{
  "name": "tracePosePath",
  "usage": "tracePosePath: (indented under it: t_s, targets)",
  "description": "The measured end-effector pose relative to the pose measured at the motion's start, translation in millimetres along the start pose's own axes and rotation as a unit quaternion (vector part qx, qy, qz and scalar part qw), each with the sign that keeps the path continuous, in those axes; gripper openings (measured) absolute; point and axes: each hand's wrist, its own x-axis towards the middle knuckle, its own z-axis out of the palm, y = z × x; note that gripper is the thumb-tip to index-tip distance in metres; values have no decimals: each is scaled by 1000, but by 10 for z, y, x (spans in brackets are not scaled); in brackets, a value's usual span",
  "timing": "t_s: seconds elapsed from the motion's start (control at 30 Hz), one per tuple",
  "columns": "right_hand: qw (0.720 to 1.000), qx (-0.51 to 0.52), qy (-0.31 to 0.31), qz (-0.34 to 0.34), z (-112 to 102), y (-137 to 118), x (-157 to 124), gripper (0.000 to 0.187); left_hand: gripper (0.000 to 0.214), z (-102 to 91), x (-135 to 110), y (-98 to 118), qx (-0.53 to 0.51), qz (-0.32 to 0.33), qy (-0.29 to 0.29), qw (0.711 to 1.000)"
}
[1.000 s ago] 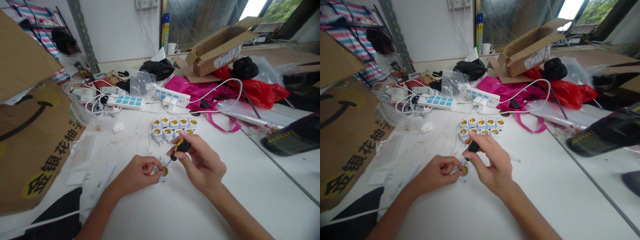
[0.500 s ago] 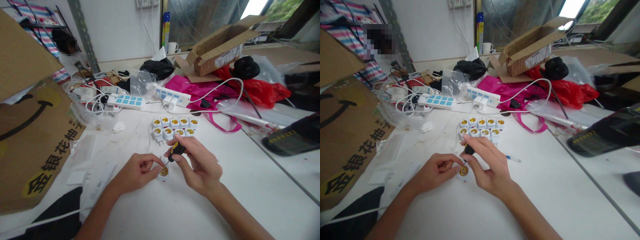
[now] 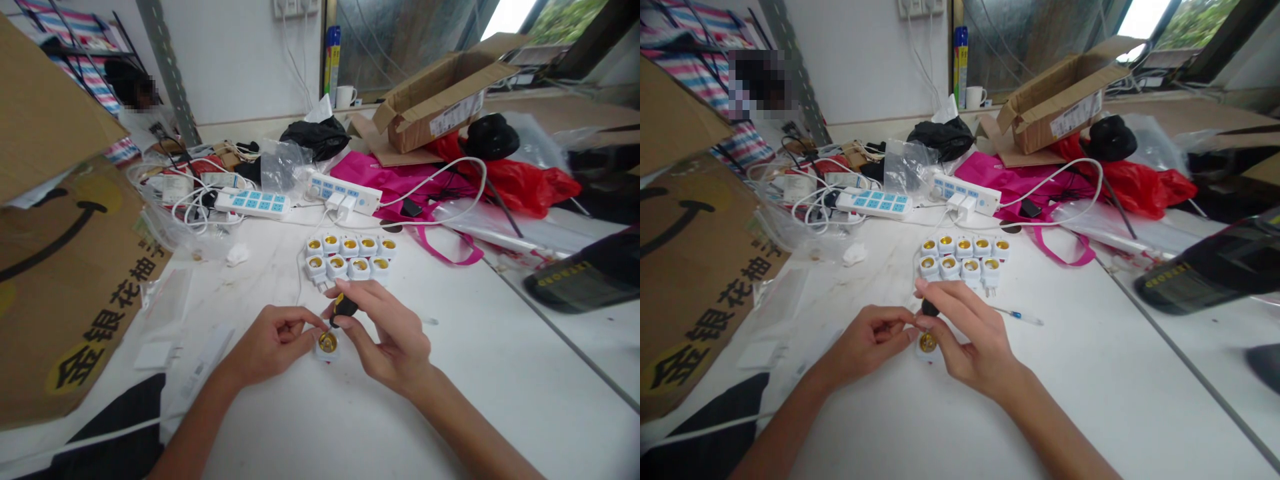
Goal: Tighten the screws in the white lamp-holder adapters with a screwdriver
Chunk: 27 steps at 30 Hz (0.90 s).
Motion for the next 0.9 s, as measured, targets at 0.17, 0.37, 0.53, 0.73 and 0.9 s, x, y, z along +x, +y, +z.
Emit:
tracePosePath:
  t_s: [0.17, 0.37, 0.53, 0.73, 0.9]
  targets:
    - [1000, -5, -4, -8, 12, -16, 10, 70, 33, -10, -11, 18, 11, 1, 1, 1000]
    - [1000, -1, -10, -10, 30, -2, -22, 70, 31, -3, 8, 71, 5, 5, 4, 1000]
    - [1000, -4, -15, -11, 26, 19, -48, 70, 31, 10, 25, 16, 6, -11, 6, 1000]
    - [1000, 5, -22, -13, 5, -55, 13, 66, 32, 11, 29, 19, 17, -27, 4, 999]
    - [1000, 11, -25, -6, 3, -75, 12, 66, 30, -1, 13, 45, 22, -29, 3, 999]
